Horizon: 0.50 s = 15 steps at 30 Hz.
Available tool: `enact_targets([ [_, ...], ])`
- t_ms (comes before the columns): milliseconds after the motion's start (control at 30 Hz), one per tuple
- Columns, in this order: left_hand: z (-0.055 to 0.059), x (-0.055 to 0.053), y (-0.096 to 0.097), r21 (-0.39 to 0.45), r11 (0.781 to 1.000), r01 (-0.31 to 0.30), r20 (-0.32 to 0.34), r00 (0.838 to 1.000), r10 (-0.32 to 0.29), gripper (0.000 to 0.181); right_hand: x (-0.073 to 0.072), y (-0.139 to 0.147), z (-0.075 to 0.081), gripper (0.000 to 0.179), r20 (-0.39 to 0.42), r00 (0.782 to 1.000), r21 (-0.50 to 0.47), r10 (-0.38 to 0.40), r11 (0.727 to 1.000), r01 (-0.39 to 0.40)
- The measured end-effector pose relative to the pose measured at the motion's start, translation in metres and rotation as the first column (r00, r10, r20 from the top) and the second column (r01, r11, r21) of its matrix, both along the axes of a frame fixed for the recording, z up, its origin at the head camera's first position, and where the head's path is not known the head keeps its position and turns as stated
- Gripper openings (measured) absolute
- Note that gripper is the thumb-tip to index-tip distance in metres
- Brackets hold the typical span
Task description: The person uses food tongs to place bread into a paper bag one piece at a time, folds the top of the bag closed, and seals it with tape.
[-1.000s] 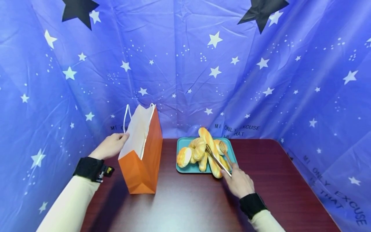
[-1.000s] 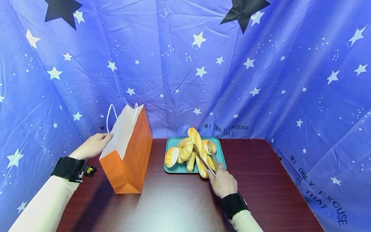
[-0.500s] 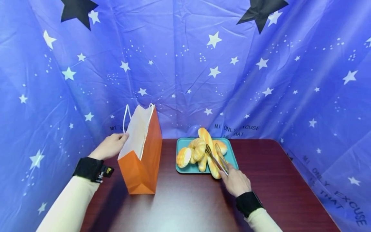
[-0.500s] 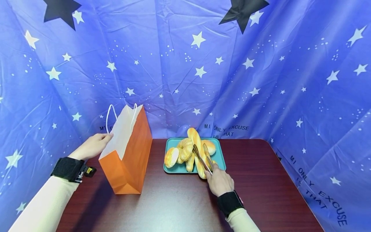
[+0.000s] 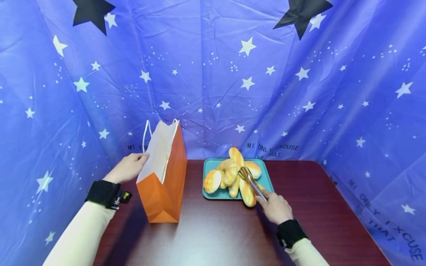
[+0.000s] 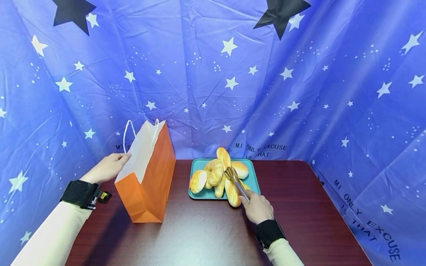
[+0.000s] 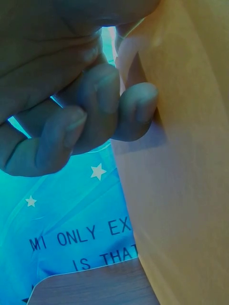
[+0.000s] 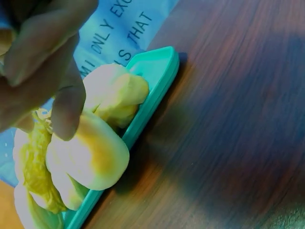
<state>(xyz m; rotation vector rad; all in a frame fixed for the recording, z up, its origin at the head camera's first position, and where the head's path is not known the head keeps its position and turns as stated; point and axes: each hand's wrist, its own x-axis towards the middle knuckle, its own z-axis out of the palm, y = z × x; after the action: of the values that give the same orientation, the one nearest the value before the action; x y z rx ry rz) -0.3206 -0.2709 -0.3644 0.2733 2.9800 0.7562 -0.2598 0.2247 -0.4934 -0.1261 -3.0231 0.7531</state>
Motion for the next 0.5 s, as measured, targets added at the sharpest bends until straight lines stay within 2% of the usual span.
enact_targets([
  [167,0.000,0.000,-0.001,0.002,1.000,0.004,-0.006,1.000,-0.004,0.066,0.001,0.006,0.002,0.052,0.038,0.999,-0.067,-0.002,0.998,0.004],
  [500,0.000,-0.002,-0.002,0.005,1.000,0.003,-0.016,1.000,-0.003,0.064,0.004,0.016,0.008,0.052,0.057,0.998,-0.211,0.009,0.977,0.003],
])
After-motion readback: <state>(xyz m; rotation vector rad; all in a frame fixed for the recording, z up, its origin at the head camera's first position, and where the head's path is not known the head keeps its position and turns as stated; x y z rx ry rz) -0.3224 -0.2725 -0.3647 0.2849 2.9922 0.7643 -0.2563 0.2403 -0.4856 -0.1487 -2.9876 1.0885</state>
